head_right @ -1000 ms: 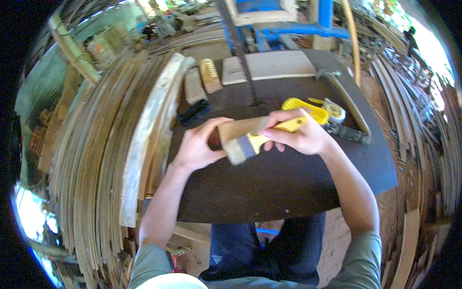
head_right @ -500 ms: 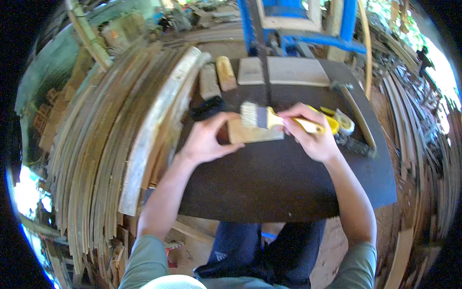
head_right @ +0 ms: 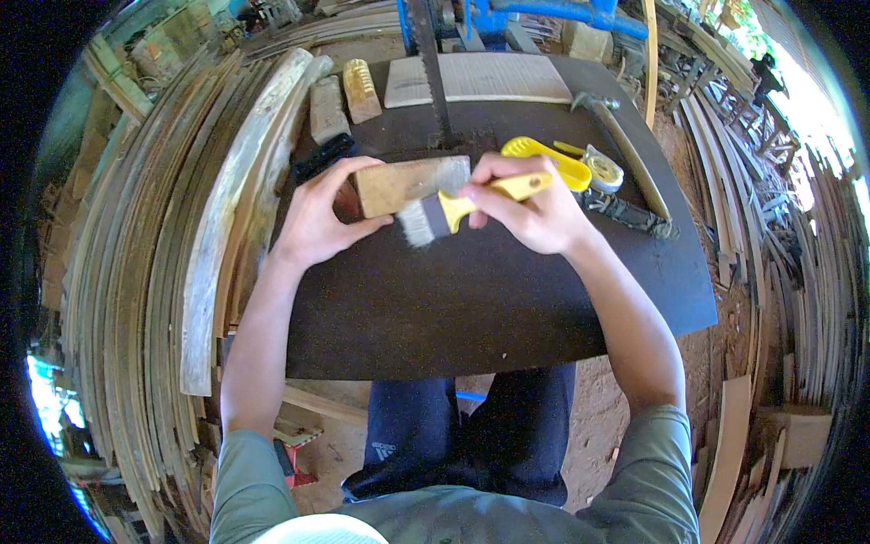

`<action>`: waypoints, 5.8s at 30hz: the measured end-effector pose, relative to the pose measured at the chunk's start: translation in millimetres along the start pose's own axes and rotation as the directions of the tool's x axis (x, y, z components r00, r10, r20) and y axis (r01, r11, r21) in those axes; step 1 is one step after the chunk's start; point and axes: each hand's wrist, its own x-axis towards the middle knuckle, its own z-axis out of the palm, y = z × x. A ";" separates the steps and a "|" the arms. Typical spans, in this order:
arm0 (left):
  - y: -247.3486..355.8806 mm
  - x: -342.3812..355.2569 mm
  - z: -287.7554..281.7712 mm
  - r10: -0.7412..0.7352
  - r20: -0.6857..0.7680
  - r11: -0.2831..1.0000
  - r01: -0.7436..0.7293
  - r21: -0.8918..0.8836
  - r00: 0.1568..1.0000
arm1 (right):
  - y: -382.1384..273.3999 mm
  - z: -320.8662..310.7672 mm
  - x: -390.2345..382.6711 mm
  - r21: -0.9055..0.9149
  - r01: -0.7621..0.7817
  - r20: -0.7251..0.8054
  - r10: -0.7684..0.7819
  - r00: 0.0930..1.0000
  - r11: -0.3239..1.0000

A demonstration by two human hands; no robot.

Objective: Sawing a small block of wood with a hacksaw and then cleaning the sawdust off with a paintbrush.

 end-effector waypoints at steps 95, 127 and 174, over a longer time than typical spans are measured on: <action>-5.2 1.0 -3.5 -0.157 0.027 0.985 0.159 -0.071 0.987 | 26.2 -14.4 10.5 -0.243 -0.001 -0.307 -0.076 0.949 0.970; -4.3 0.6 5.4 -0.190 0.062 0.981 0.192 -0.036 0.980 | 16.0 -6.4 11.6 -0.535 0.214 -0.342 -0.441 0.829 0.817; -8.7 -0.3 0.1 -0.112 -0.049 0.994 0.113 0.002 0.992 | 14.4 14.0 6.3 -0.364 0.185 -0.225 -0.279 0.933 0.913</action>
